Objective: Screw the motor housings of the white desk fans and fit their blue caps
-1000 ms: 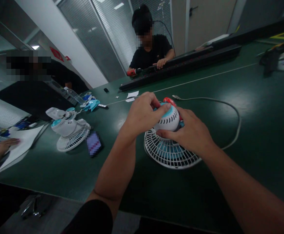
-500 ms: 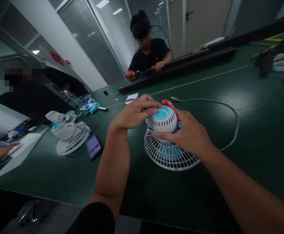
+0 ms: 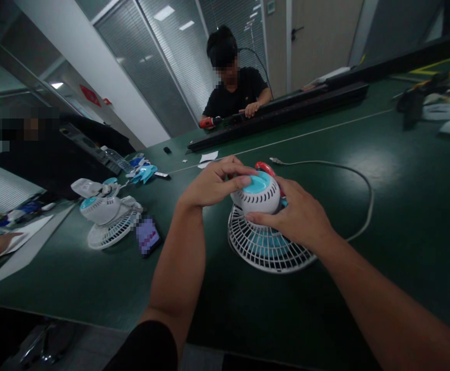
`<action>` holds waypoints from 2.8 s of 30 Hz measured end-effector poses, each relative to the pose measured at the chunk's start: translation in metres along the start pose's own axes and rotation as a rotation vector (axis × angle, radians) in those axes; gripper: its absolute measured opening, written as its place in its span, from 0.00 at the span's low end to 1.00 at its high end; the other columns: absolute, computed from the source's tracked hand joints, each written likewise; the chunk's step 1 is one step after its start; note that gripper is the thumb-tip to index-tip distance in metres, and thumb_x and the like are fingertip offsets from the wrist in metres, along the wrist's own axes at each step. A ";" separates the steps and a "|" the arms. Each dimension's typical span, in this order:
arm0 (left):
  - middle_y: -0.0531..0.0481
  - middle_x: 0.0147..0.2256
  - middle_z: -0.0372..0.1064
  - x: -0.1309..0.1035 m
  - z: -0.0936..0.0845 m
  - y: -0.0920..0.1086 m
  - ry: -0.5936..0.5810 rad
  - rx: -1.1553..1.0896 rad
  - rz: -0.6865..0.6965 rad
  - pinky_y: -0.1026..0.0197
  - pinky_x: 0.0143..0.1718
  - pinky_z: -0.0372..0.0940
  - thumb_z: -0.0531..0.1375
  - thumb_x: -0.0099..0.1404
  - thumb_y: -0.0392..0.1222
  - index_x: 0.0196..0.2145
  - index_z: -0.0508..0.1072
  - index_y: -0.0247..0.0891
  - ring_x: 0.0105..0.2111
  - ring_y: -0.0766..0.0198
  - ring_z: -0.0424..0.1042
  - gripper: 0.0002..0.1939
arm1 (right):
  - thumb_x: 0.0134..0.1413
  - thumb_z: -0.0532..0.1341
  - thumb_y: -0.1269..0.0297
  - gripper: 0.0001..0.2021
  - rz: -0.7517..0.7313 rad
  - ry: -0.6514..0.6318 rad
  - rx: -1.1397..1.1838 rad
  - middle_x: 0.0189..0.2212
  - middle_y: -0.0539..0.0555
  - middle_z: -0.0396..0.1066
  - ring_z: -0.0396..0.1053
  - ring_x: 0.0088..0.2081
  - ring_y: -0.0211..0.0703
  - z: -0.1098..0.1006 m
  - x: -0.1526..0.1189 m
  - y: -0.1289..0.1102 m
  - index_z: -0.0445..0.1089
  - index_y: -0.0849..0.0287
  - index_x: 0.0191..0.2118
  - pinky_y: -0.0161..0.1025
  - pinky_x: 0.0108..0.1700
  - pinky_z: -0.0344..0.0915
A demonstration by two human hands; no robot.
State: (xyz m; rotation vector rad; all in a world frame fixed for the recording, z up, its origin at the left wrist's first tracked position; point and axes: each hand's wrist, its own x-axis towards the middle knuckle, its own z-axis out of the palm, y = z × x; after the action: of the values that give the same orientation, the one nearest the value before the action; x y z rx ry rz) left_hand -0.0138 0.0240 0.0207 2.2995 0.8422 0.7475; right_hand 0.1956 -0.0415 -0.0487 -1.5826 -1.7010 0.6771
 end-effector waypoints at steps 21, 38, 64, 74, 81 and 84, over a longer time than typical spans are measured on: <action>0.47 0.41 0.72 -0.001 0.019 0.039 0.163 0.355 -0.109 0.55 0.46 0.66 0.64 0.68 0.45 0.40 0.80 0.39 0.39 0.62 0.70 0.08 | 0.35 0.71 0.31 0.53 -0.010 0.006 -0.038 0.59 0.62 0.70 0.73 0.55 0.66 0.001 -0.001 0.001 0.66 0.53 0.66 0.67 0.56 0.72; 0.46 0.49 0.73 -0.001 0.006 0.006 0.023 0.076 0.022 0.50 0.61 0.67 0.64 0.70 0.48 0.45 0.83 0.47 0.54 0.58 0.72 0.10 | 0.28 0.72 0.30 0.57 -0.025 0.026 -0.015 0.62 0.65 0.67 0.69 0.59 0.68 -0.003 -0.002 -0.001 0.66 0.57 0.66 0.66 0.60 0.69; 0.53 0.30 0.69 -0.072 0.097 0.046 0.923 -0.659 -0.320 0.63 0.35 0.65 0.64 0.60 0.70 0.35 0.71 0.37 0.30 0.67 0.67 0.30 | 0.68 0.56 0.61 0.20 -0.914 0.147 -0.059 0.59 0.53 0.75 0.76 0.57 0.45 -0.006 -0.057 -0.032 0.70 0.52 0.62 0.41 0.53 0.80; 0.51 0.33 0.65 -0.083 0.080 -0.014 0.931 -0.394 -0.650 0.60 0.40 0.63 0.56 0.68 0.54 0.34 0.69 0.39 0.34 0.63 0.67 0.15 | 0.37 0.68 0.34 0.60 -0.111 0.311 0.024 0.62 0.75 0.68 0.74 0.55 0.71 0.003 -0.016 0.011 0.56 0.70 0.70 0.60 0.47 0.77; 0.43 0.42 0.71 -0.080 0.092 -0.029 0.731 -0.311 -0.726 0.56 0.52 0.65 0.57 0.70 0.49 0.36 0.74 0.38 0.45 0.55 0.73 0.12 | 0.25 0.71 0.36 0.64 0.113 0.116 -0.026 0.63 0.71 0.68 0.72 0.58 0.75 0.019 -0.007 0.003 0.56 0.62 0.71 0.67 0.57 0.70; 0.43 0.44 0.71 -0.080 0.096 -0.026 0.693 -0.271 -0.707 0.57 0.53 0.64 0.56 0.71 0.48 0.37 0.74 0.38 0.47 0.56 0.73 0.12 | 0.24 0.71 0.37 0.59 0.130 0.117 -0.061 0.63 0.66 0.68 0.70 0.61 0.70 0.010 -0.003 0.008 0.61 0.59 0.67 0.60 0.60 0.70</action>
State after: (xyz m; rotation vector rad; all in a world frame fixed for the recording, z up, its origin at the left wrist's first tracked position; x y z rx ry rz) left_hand -0.0117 -0.0459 -0.0865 1.3288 1.6158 1.2237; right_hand 0.1928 -0.0429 -0.0618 -1.7524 -1.5572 0.5891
